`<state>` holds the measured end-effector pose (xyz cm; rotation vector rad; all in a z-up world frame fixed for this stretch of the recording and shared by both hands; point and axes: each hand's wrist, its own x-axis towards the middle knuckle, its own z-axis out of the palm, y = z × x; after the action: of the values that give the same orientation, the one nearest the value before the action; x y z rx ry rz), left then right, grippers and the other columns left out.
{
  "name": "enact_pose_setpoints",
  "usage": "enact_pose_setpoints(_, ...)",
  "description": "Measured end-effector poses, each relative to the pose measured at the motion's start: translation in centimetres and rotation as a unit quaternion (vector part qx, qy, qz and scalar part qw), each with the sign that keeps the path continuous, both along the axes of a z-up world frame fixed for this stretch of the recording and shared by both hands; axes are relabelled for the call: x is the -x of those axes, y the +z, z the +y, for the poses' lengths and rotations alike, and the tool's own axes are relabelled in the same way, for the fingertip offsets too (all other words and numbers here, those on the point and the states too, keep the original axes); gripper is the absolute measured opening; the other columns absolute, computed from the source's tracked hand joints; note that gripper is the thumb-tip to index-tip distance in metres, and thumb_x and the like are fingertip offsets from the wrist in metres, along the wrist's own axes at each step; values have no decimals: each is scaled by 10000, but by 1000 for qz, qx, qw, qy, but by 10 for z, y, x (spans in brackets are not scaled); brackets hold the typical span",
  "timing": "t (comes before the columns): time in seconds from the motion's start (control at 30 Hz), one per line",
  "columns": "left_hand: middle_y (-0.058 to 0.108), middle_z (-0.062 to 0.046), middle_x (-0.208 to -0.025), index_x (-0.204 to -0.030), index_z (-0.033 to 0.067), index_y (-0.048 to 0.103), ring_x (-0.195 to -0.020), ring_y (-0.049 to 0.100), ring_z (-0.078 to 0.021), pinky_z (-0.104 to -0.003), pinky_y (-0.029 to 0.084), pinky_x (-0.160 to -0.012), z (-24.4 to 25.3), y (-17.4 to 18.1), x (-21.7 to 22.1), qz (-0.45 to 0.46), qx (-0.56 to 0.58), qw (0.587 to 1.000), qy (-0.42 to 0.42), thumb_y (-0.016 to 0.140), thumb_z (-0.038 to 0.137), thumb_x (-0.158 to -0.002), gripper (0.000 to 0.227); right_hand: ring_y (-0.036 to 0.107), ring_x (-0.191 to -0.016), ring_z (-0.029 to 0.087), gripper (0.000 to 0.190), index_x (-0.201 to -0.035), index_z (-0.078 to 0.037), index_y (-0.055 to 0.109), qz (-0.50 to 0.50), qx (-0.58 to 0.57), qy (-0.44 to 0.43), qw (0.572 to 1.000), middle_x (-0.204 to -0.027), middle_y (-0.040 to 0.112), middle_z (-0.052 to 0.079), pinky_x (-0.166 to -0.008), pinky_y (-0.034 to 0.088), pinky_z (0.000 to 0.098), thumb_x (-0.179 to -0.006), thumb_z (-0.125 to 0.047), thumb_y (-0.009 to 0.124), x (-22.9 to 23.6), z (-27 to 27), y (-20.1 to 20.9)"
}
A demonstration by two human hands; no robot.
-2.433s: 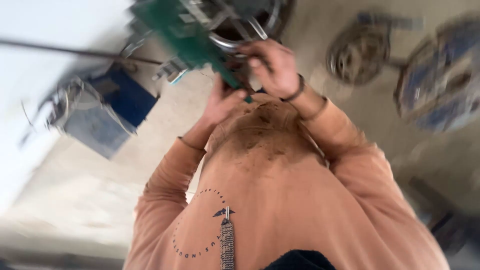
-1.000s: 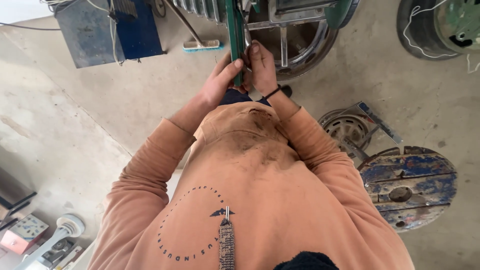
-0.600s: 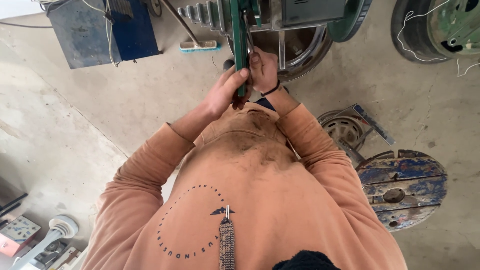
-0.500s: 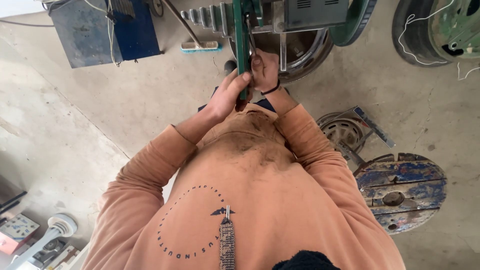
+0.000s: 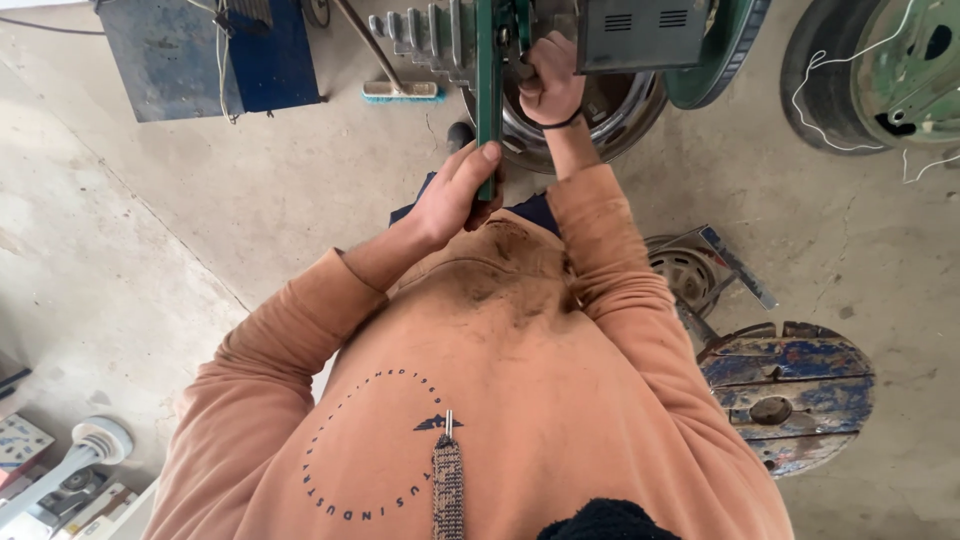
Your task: The person is working on a green mechanical device, possibly a motor or generator, in a workshop. They are using their hands to adjust and manipulate various components, including wires and metal parts, throughout the clip.
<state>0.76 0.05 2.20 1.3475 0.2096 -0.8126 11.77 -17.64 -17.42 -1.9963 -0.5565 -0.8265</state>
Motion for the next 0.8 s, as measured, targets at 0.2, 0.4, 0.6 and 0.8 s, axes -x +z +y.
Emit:
enact_pose_setpoints(0.2,591,-96,-682,-1013,61,501,-498,525,-161,-299,415,-456,5,13,-4,5,13,999,-31,462,560,-1019,500,397,-604,298,663,-813,-20,479,121,-134,35,983,-735,385,140,-599,302,447,-1071,-624,392,46,0,-16)
enact_pose_setpoints(0.4,745,-131,-852,-1382,339,358,-744,741,-204,-337,601,-641,30,-28,-16,62,-8,994,-93,465,640,-979,514,440,-560,99,718,-828,-26,550,356,-347,161,852,-641,489,2,-514,312,285,-1058,-686,382,110,11,34)
enact_pose_setpoints(0.6,655,-167,-1262,-1379,57,438,-1080,672,-251,-406,575,-880,43,-46,-52,9,140,979,147,622,583,-978,687,415,-578,91,614,-826,-39,497,457,-367,148,797,-680,448,-20,-527,332,273,-1106,-584,454,126,18,68)
enact_pose_setpoints(0.8,645,-120,-1261,-1382,45,475,-1081,662,-220,-407,590,-893,19,-44,-57,-23,169,972,161,740,396,-977,598,460,-501,75,575,-774,-75,516,529,-358,121,760,-607,488,-33,-454,360,260,-1082,-553,434,131,22,123)
